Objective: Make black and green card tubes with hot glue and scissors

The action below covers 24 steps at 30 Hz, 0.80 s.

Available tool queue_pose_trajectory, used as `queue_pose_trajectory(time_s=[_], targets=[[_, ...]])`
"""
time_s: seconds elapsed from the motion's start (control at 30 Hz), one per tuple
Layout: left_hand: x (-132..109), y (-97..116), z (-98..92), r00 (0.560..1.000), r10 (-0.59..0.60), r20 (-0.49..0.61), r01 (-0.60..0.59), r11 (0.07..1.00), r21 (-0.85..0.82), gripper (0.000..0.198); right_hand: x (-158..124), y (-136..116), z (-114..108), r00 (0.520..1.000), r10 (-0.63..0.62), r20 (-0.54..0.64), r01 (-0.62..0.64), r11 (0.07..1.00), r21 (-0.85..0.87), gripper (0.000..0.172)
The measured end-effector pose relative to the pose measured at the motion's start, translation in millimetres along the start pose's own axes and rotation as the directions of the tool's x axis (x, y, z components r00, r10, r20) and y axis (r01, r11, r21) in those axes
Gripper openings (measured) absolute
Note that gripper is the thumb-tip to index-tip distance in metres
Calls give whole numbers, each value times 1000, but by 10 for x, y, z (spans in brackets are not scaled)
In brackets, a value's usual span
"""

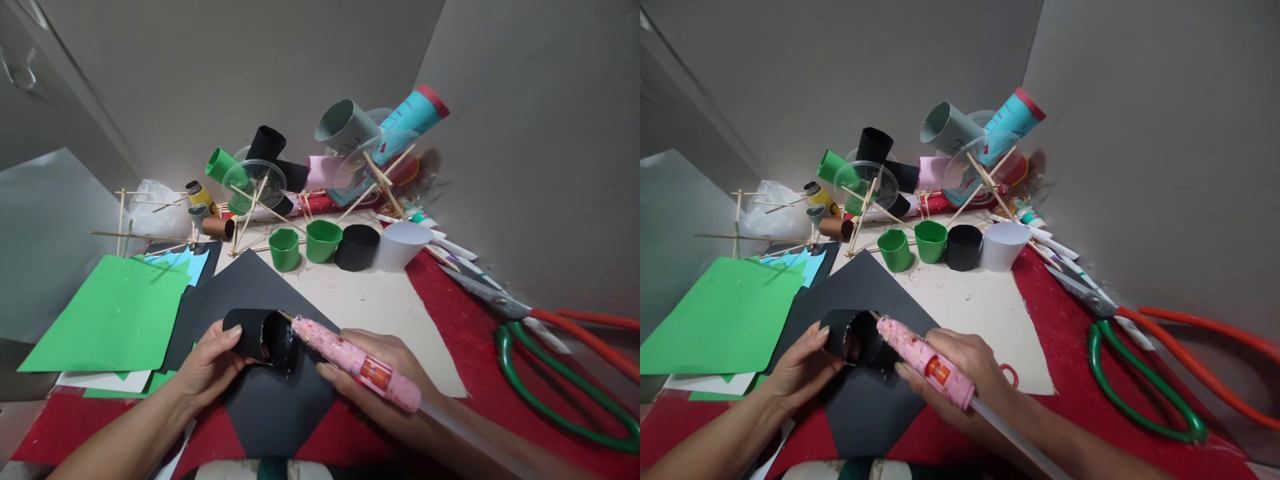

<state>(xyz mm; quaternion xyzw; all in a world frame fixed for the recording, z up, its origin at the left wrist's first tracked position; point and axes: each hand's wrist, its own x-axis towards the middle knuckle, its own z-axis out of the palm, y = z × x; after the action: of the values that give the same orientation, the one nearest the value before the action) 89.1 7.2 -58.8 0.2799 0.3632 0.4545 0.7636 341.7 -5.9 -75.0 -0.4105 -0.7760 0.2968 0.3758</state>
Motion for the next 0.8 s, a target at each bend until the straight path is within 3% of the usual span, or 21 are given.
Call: queue_pose_trajectory(time_s=[0.17, 0.8], targets=[[-13, -2, -16, 999, -21, 26, 20, 1000, 9, 17, -7, 20, 8, 1000, -19, -25, 19, 1000, -3, 38], [-16, 113, -24, 997, 80, -8, -80, 997, 24, 22, 5, -9, -19, 1000, -12, 23, 11, 1000, 23, 32]])
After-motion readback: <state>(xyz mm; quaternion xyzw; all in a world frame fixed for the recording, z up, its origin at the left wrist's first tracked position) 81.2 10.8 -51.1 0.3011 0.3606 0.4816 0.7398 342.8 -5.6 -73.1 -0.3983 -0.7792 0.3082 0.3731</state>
